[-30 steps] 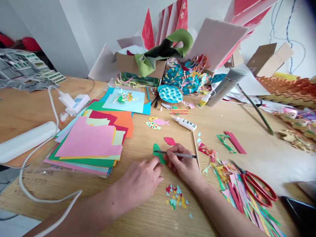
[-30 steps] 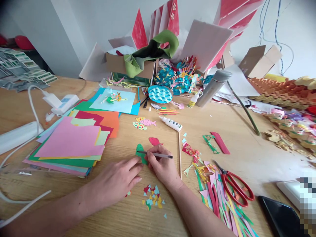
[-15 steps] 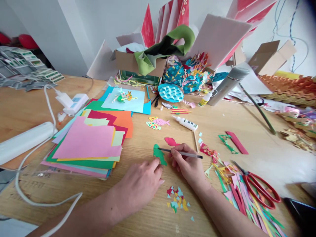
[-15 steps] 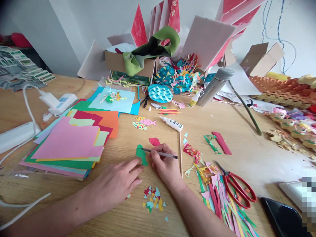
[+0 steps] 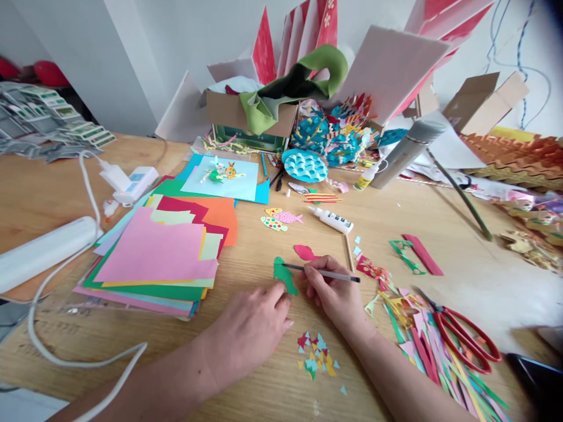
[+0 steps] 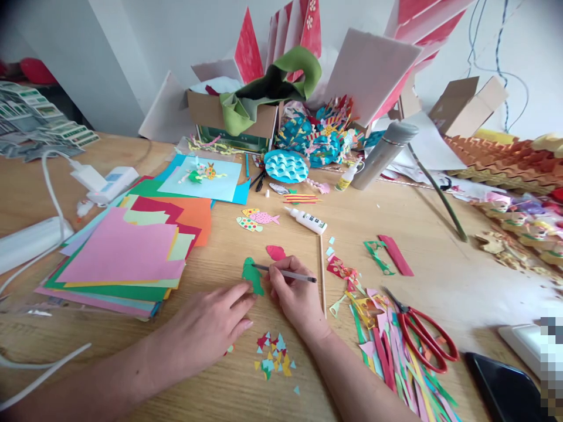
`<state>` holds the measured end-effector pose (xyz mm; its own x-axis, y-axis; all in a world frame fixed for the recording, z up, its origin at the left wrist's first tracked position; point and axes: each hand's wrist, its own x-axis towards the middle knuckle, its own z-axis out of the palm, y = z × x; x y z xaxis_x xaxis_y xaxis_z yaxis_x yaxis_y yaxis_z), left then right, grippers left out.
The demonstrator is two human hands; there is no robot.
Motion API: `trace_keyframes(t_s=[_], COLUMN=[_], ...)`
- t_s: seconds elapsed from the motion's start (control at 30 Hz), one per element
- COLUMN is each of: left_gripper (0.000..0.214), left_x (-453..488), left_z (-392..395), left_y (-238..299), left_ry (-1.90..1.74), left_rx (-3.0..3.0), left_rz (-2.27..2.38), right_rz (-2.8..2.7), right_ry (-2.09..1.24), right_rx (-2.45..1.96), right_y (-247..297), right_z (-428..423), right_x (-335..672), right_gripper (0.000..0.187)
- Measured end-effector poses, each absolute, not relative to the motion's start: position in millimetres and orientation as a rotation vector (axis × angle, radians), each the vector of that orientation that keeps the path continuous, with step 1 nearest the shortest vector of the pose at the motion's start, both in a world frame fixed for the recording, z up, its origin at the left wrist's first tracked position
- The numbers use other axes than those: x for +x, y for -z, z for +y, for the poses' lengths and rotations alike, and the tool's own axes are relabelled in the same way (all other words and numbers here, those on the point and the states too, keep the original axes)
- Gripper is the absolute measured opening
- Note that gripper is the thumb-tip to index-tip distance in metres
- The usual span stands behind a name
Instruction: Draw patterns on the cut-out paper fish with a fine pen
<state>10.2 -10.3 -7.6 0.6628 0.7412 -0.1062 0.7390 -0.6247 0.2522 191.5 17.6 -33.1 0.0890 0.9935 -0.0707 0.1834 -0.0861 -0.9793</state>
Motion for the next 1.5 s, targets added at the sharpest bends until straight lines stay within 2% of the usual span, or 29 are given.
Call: trace_keyframes(t_s=[1.5], left_gripper=[0.026], left_x=[10.7], left_z=[-9.3], left_y=[5.9], left_ry=[0.001], left_rx=[2.597], left_rz=[1.193], right_rz=[-1.254], right_ry=[-1.141], right_rx=[-1.399], right_y=[35.8], right_z=[17.7], right_x=[192.7], right_gripper=[0.034])
